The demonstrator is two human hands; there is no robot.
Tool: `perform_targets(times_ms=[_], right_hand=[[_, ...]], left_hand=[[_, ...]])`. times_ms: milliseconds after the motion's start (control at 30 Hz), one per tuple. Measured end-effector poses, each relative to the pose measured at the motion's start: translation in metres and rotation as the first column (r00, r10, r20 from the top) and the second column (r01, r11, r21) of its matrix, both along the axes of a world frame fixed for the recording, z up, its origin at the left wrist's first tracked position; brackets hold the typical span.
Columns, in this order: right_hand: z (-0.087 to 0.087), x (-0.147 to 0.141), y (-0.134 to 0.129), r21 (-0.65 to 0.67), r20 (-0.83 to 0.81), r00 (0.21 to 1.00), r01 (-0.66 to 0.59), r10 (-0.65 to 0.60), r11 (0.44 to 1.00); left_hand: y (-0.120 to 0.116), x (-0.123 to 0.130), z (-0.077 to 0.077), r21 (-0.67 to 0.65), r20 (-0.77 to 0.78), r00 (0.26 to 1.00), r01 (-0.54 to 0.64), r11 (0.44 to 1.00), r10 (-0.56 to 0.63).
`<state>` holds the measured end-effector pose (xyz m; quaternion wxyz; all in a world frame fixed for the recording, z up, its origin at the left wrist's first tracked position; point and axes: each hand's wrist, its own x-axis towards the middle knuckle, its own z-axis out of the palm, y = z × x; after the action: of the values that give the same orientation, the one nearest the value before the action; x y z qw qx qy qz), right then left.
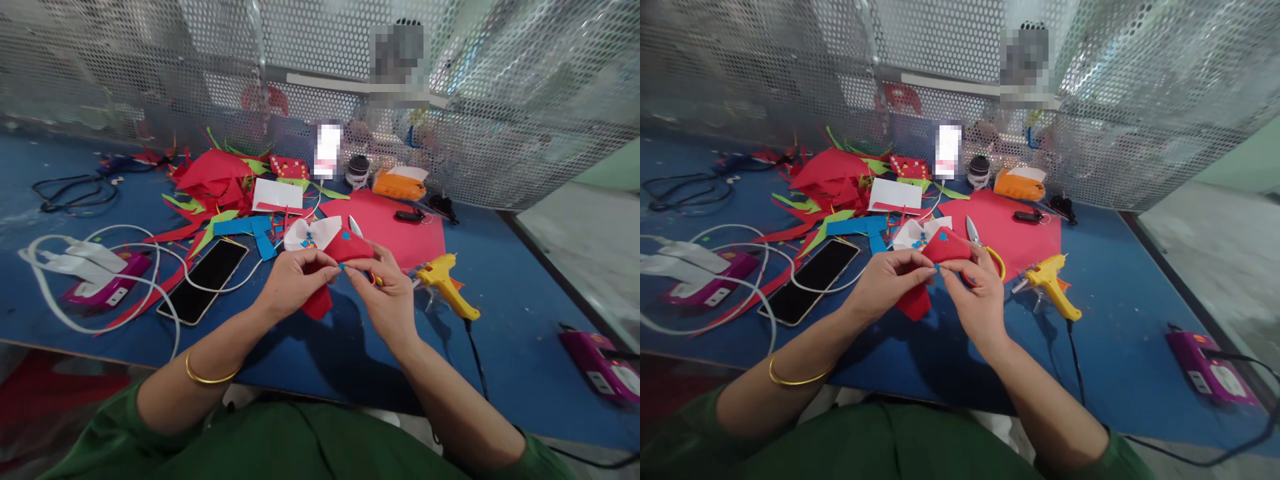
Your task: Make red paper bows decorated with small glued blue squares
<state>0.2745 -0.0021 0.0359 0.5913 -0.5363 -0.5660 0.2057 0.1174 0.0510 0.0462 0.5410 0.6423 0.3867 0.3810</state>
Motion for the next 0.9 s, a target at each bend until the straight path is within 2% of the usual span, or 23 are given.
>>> perform_targets(times_ms=[133, 267, 467, 633, 900], right_hand=[[0.001, 0.000, 0.000, -0.011, 0.024, 1.000, -0.006, 0.006, 1.000], [0.004, 0.002, -0.001, -0.074, 0.044, 0.998, 0.040, -0.036, 0.996], [0.008, 0.001, -0.001, -0.143, 0.045, 0.997, 0.061, -0.055, 0.988], [0.009, 0.001, -0.002, -0.157, 0.054, 0.998, 0.040, -0.032, 0.987], [0.010, 0.019, 0.001, -0.202, -0.168, 0.986, -0.023, -0.012, 0.979]], left_hand=[[-0.001, 0.000, 0.001, 0.021, -0.010, 1.000, 0.012, 1.000, -0.011], [-0.001, -0.001, 0.002, 0.050, -0.029, 1.000, 0.011, 0.999, -0.009], [-0.002, -0.001, 0.003, 0.177, -0.083, 0.996, 0.027, 0.984, -0.013], [-0.003, 0.000, 0.007, 0.187, -0.120, 0.993, 0.028, 0.982, -0.005], [0.002, -0.005, 0.010, 0.097, -0.122, 0.992, 0.026, 0.995, -0.014]])
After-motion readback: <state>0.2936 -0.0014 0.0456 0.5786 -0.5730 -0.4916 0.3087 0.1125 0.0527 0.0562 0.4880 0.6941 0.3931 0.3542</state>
